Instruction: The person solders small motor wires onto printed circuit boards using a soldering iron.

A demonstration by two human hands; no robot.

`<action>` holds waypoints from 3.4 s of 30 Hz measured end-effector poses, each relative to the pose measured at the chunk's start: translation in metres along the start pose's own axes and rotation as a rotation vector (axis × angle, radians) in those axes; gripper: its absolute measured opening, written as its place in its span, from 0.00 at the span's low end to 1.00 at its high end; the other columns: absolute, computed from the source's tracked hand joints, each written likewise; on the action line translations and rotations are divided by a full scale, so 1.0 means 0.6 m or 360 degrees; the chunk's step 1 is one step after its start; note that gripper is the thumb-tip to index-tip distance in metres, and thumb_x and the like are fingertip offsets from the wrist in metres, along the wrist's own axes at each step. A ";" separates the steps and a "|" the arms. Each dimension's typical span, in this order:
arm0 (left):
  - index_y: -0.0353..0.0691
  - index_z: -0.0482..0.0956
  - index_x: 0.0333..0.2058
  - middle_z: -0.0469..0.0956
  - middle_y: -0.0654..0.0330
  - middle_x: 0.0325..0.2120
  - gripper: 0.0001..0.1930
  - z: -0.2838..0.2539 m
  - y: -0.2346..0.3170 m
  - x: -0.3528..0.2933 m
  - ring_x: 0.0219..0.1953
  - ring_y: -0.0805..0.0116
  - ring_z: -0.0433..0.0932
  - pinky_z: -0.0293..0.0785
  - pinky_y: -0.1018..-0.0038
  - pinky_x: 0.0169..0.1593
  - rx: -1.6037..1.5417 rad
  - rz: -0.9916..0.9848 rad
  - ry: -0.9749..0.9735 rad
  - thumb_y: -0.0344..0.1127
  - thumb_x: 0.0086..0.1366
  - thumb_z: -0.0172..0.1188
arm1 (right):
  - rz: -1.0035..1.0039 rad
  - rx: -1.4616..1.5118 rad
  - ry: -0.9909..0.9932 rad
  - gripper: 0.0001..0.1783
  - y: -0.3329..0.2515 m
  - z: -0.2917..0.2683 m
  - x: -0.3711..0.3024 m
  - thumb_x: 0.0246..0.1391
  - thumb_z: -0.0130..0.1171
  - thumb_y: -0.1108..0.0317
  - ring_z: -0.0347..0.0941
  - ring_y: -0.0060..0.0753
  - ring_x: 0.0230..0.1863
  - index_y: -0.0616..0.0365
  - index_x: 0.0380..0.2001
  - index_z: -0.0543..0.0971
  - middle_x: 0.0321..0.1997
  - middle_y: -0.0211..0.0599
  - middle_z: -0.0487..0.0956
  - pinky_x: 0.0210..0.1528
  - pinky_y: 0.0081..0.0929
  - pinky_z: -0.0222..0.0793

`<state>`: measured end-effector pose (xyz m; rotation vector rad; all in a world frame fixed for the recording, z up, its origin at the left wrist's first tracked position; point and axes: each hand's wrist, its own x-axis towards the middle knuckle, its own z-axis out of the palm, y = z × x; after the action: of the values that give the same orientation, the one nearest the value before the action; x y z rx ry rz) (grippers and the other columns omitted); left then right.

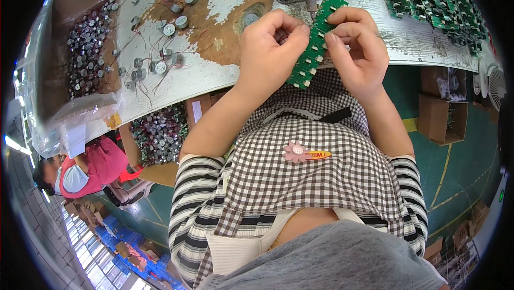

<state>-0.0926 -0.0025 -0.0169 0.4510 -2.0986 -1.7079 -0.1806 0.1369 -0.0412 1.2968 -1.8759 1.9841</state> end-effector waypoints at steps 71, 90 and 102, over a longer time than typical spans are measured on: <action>0.36 0.81 0.32 0.78 0.57 0.26 0.11 -0.140 0.011 0.049 0.25 0.70 0.75 0.70 0.74 0.28 0.0764 0.0850 0.0439 0.36 0.53 0.65 | 0.0255 0.0141 0.0254 0.01 0.012 0.006 -0.017 0.56 0.55 0.80 0.69 0.17 0.30 0.67 0.32 0.74 0.40 0.41 0.75 0.29 0.13 0.69; 0.32 0.75 0.33 0.76 0.57 0.32 0.08 -0.227 -0.010 0.076 0.33 0.69 0.72 0.68 0.75 0.37 -0.0002 0.0416 0.0661 0.32 0.63 0.54 | 0.0328 0.0299 0.0206 0.02 0.014 0.011 -0.011 0.57 0.53 0.80 0.66 0.16 0.29 0.65 0.31 0.71 0.42 0.40 0.73 0.29 0.13 0.67; 0.30 0.78 0.43 0.80 0.57 0.38 0.11 -0.125 -0.014 -0.023 0.37 0.72 0.76 0.71 0.77 0.45 -0.0724 0.0007 0.0178 0.27 0.63 0.57 | 0.0128 0.0182 0.0143 0.03 0.025 0.008 -0.010 0.53 0.57 0.81 0.68 0.13 0.26 0.67 0.29 0.73 0.40 0.38 0.74 0.26 0.10 0.65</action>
<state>-0.0436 -0.0614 -0.0130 0.3886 -1.5650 -2.0286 -0.1837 0.1318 -0.0571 1.1545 -1.8255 2.1806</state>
